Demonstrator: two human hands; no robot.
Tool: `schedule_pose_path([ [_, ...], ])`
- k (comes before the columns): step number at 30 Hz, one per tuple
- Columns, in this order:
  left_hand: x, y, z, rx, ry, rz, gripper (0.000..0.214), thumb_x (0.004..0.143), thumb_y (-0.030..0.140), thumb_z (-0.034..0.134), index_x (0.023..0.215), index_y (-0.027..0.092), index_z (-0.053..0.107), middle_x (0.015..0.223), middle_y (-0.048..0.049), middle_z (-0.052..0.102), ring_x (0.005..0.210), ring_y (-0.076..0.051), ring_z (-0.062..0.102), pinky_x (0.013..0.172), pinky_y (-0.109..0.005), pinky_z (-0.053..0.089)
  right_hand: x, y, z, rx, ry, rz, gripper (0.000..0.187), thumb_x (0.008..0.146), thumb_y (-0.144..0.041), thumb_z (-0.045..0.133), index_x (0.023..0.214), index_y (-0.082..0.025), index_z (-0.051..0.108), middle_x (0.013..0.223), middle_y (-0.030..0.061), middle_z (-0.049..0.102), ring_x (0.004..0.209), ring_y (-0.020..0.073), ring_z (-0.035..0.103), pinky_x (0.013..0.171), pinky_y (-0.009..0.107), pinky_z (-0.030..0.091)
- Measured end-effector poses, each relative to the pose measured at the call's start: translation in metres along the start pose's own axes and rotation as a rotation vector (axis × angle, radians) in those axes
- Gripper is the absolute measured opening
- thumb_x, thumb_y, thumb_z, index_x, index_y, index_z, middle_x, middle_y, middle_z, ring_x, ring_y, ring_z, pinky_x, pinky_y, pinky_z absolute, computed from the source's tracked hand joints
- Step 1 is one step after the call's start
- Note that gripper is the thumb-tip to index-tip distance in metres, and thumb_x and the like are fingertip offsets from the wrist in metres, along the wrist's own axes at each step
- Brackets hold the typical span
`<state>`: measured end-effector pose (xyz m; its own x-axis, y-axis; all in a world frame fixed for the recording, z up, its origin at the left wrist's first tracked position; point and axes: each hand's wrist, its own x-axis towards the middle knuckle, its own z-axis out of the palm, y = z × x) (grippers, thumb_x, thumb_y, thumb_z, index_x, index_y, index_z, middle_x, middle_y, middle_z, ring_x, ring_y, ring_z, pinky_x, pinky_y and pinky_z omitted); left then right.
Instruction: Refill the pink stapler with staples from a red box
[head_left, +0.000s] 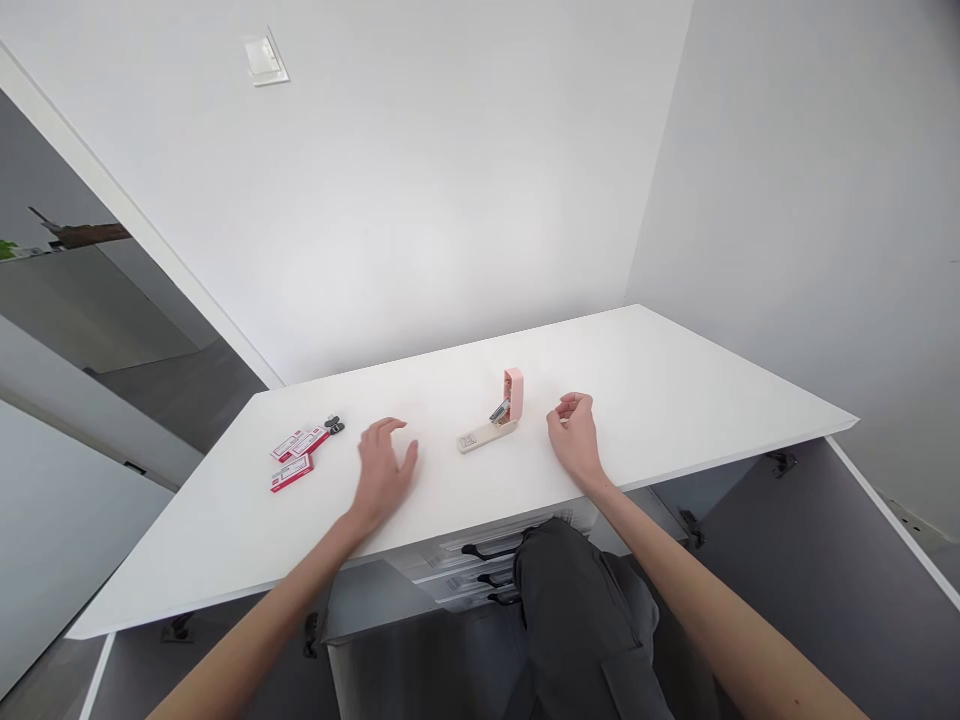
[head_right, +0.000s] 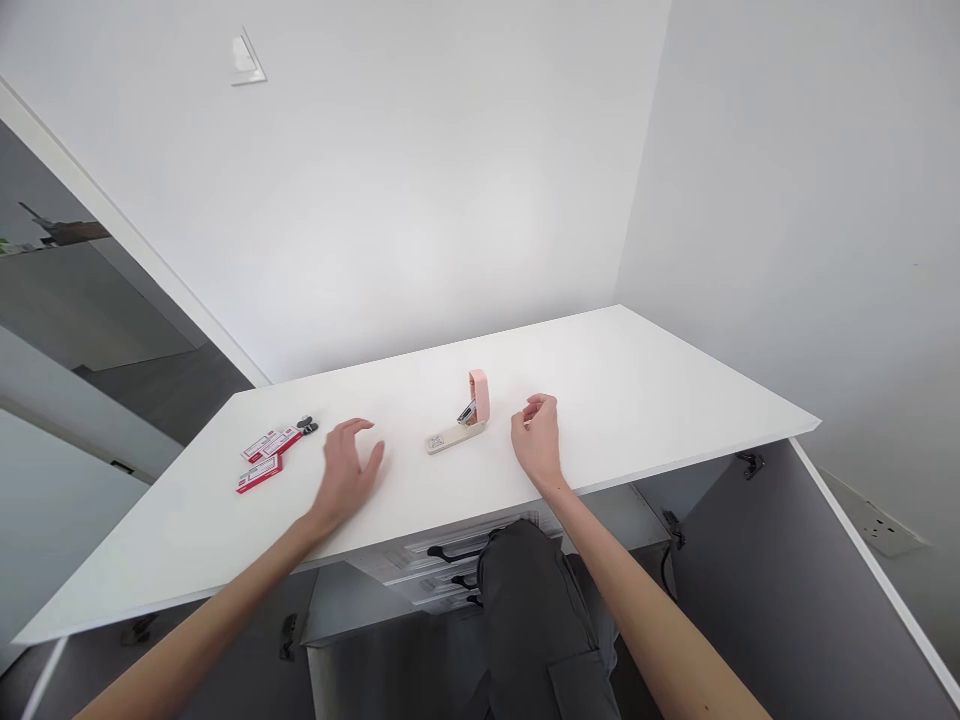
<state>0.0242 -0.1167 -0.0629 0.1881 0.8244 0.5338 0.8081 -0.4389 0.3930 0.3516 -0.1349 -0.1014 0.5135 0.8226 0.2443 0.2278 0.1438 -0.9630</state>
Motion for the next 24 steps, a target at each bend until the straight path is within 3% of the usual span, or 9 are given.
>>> schedule_pose_path([
  [3,-0.023,-0.041,-0.05,0.276,0.002,0.064,0.04,0.102,0.045,0.048,0.131,0.019,0.056,0.145,-0.0201,0.055,0.141,-0.038,0.045,0.121,-0.059,0.029,-0.002,-0.002,-0.002,-0.001,-0.017,0.001,0.029,0.084,-0.027,0.057,0.109,-0.025,0.043,0.106,0.0065,0.057,0.094,0.0244,0.061,0.081,0.039,0.051],
  [6,-0.042,-0.079,-0.093,0.461,0.045,-0.136,0.055,0.099,0.053,0.044,0.136,0.013,0.054,0.152,-0.0245,0.048,0.144,-0.044,0.04,0.118,-0.063,0.03,-0.003,-0.002,-0.002,-0.02,-0.048,0.008,0.028,0.083,-0.026,0.056,0.109,-0.025,0.043,0.105,0.0065,0.058,0.093,0.0243,0.061,0.081,0.039,0.05],
  [9,-0.051,-0.105,-0.118,0.521,0.052,-0.351,0.071,0.096,0.06,0.044,0.143,0.008,0.05,0.157,-0.0277,0.044,0.148,-0.047,0.035,0.118,-0.064,0.031,-0.004,-0.001,-0.003,-0.029,-0.058,0.006,0.028,0.083,-0.026,0.056,0.108,-0.025,0.044,0.104,0.0068,0.058,0.092,0.0249,0.061,0.081,0.039,0.05],
  [13,-0.048,-0.118,-0.126,0.429,-0.093,-0.505,0.077,0.092,0.063,0.044,0.144,0.006,0.048,0.154,-0.0272,0.053,0.15,-0.048,0.038,0.12,-0.065,0.031,-0.004,-0.003,-0.004,-0.015,-0.065,0.017,0.029,0.081,-0.027,0.056,0.107,-0.024,0.045,0.105,0.0078,0.06,0.094,0.0257,0.061,0.081,0.04,0.05],
  [20,-0.049,-0.111,-0.121,0.29,-0.1,-0.335,0.063,0.092,0.069,0.048,0.127,0.018,0.058,0.151,-0.018,0.059,0.14,-0.04,0.056,0.112,-0.055,0.049,-0.011,-0.008,-0.01,0.022,-0.044,0.061,0.028,0.082,-0.028,0.057,0.108,-0.025,0.047,0.107,0.0087,0.064,0.098,0.0257,0.064,0.082,0.039,0.051],
  [24,-0.056,-0.092,-0.109,0.233,-0.13,-0.189,0.066,0.096,0.069,0.049,0.137,0.019,0.052,0.139,-0.015,0.067,0.13,-0.035,0.064,0.109,-0.052,0.053,-0.014,-0.009,-0.014,0.042,-0.106,0.103,0.021,0.087,-0.032,0.057,0.106,-0.024,0.054,0.107,0.0082,0.068,0.096,0.0246,0.067,0.085,0.039,0.052],
])
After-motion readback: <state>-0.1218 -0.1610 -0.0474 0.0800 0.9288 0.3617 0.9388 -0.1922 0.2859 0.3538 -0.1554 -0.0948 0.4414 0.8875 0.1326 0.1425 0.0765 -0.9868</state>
